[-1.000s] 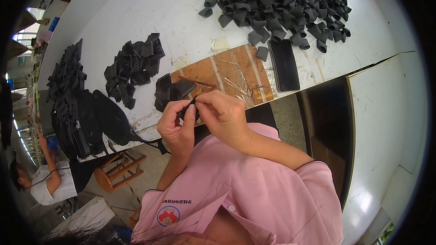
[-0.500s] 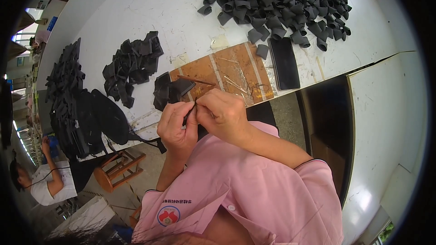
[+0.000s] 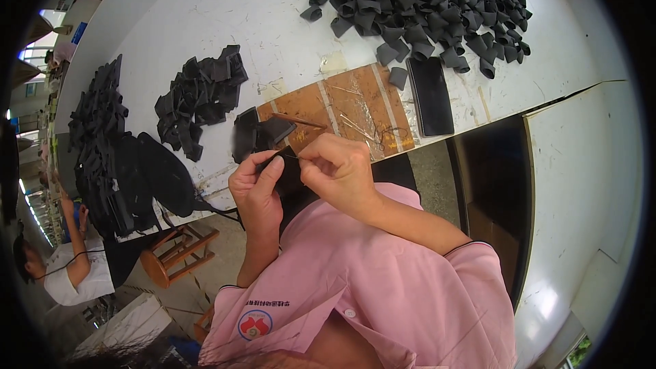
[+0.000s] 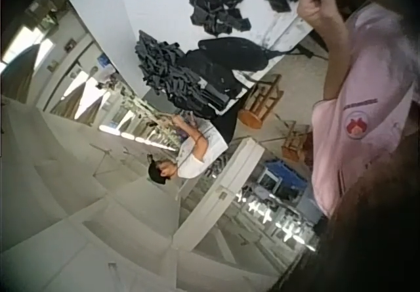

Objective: Applying adhesive strips to small black foam blocks at a production workbench.

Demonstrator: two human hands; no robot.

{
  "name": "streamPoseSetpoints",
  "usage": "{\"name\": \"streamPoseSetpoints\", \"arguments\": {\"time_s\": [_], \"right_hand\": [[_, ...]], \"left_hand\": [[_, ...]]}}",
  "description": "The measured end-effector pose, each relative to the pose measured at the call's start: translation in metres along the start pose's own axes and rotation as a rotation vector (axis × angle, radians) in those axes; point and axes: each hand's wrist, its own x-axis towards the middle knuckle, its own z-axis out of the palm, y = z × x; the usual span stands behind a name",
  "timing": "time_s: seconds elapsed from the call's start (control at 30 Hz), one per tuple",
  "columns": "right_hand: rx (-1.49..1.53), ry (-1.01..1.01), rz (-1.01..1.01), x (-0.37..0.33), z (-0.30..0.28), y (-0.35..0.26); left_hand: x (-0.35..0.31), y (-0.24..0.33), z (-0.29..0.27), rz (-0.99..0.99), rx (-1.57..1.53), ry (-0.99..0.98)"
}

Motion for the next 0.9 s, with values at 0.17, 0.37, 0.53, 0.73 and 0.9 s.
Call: {"name": "streamPoseSetpoints", "arguments": {"time_s": [0.17,0.37,0.53,0.73,0.9], "right_hand": [[-0.017,0.004,0.001,0.0,-0.004,0.004],[-0.144,-0.482,0.049,0.013,-0.024,-0.014],[0.297,-0.944,-0.7,0.015,-0.083,-0.098],[0.311,-0.958,-0.612,0.039,-0.073,-0.08],[0.218,-0.868,-0.528,0.031,-0.076,-0.079]], "left_hand": [[0.005,-0.006,0.005,-0.055,-0.15,-0.008],[0.002,-0.011,-0.012,0.146,0.132,0.091],[0.004,-0.023,-0.058,0.662,0.717,0.22],[0.008,-0.073,-0.141,0.016,-0.056,0.589],[0.024,-0.095,-0.161,0.164,0.809,0.644]]}}
